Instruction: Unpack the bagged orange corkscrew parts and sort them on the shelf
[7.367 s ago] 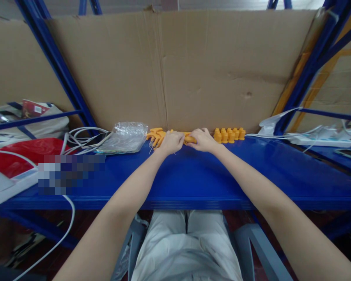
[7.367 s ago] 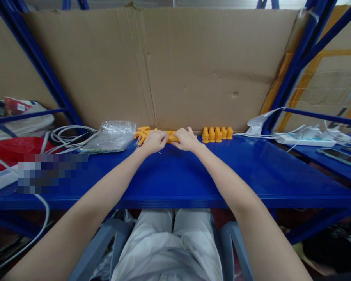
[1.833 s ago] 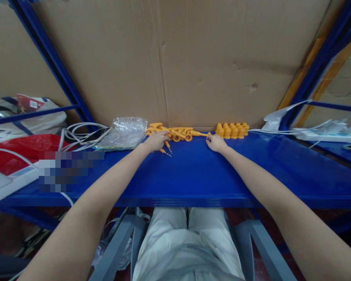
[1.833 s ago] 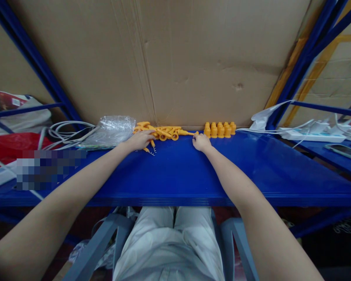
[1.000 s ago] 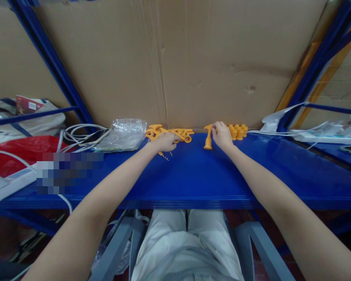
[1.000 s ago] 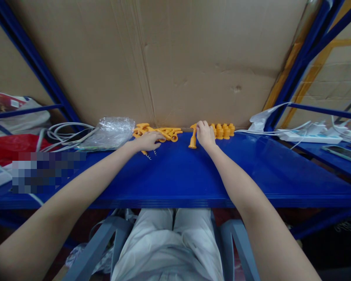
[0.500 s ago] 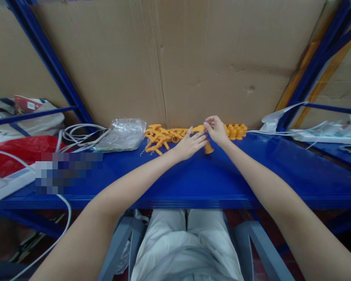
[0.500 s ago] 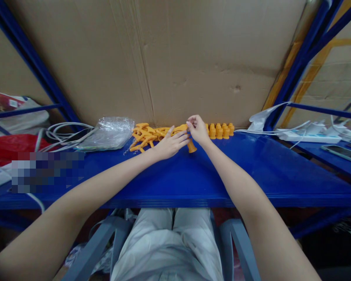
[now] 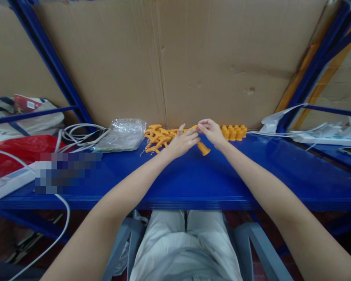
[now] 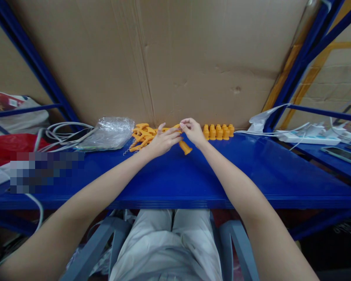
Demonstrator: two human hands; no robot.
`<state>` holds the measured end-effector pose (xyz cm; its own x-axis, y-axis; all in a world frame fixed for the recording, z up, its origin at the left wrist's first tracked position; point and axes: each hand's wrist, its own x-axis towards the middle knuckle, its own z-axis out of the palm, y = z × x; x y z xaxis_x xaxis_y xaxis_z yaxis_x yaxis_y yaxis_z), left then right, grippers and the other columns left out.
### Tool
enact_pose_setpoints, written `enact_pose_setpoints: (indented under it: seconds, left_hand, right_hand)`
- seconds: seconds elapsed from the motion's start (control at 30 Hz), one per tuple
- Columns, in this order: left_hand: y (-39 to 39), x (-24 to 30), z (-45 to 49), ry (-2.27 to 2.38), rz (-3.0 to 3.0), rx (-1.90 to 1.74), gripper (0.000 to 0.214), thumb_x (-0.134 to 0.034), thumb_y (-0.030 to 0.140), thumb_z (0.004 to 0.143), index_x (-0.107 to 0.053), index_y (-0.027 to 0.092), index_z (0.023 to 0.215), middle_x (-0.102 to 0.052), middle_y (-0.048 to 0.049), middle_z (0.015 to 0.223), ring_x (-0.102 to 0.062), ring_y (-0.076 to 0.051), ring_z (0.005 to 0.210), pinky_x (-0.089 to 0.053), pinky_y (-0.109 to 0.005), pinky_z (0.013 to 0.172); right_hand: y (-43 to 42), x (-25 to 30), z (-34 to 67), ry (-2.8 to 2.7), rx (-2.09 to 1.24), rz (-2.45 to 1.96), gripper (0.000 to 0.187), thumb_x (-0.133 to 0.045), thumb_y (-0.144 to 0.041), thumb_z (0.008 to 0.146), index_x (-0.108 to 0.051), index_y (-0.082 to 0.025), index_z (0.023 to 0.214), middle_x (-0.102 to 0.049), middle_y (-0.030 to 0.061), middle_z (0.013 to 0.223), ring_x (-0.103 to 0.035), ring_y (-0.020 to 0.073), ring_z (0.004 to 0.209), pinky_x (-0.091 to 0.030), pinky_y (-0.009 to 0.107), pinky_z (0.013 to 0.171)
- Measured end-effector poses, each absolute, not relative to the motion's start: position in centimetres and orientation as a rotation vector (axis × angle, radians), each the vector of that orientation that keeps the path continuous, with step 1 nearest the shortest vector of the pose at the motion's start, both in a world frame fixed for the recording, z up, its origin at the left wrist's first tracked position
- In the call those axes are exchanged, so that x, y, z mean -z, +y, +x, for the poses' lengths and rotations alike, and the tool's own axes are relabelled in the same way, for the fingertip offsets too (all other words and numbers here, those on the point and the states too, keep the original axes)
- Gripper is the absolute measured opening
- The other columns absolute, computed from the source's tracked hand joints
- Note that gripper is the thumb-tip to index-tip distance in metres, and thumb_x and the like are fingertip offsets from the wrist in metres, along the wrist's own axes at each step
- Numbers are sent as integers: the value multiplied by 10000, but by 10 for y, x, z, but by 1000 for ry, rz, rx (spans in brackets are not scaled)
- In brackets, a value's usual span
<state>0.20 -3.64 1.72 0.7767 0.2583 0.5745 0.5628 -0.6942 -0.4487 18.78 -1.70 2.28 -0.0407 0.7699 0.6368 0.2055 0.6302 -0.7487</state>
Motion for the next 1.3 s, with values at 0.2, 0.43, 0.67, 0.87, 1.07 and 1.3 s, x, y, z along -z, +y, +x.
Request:
enact_pose_setpoints:
  seconds: [0.2,0.43,0.67,0.87,1.07,1.3]
  left_hand:
    - [-35,-29,-20,-842,-2347,680,278,-452,155,955,-719,178,1031,-748,-104,948,-675,-254,963,-307,-592,1123]
    - [-33,-31,-25,-847,-2524,554,240,-479,195,941,-706,151,878,-761,-122,933,-688,-236,905,-444,-409,921]
    - [-32,-38,-25,-935,-2595,610,221,-499,163,916,-695,136,819,-753,-132,894,-689,-229,833,-485,-355,832]
    - [-32,-41,-25,-1049,-2637,732,233,-489,168,923,-712,145,859,-760,-108,897,-683,-208,810,-493,-311,765]
    - [-31,-33,-24,-1052,-2643,711,246,-486,167,929,-730,150,900,-767,-108,934,-696,-211,844,-513,-322,795]
    - [-31,-27,-26,-966,-2592,532,224,-503,174,931,-720,139,887,-762,-130,970,-707,-240,932,-521,-383,895]
  right_hand:
    - [-29,-24,186,-1976,-460,-937,406,-657,-583,857,-715,-182,881,-755,81,889,-690,211,807,-558,359,788]
    - [-37,-27,190,-2303,-144,-952,318,-611,-421,915,-768,-176,1043,-772,95,1067,-701,258,976,-515,376,882]
    - [-43,-33,183,-2352,339,-1097,322,-544,-355,970,-719,-165,1163,-746,151,1125,-649,303,1038,-430,401,882]
    - [-52,-37,180,-2326,710,-1035,275,-470,-306,998,-670,-186,1144,-719,151,1092,-563,308,1038,-312,427,909]
    - [-54,-34,181,-2378,707,-1074,274,-468,-331,1007,-654,-187,1148,-720,152,1097,-559,309,1041,-290,423,908]
    - [-49,-24,178,-2466,473,-1213,272,-486,-285,998,-666,-173,1168,-728,158,1186,-611,308,1095,-342,401,877]
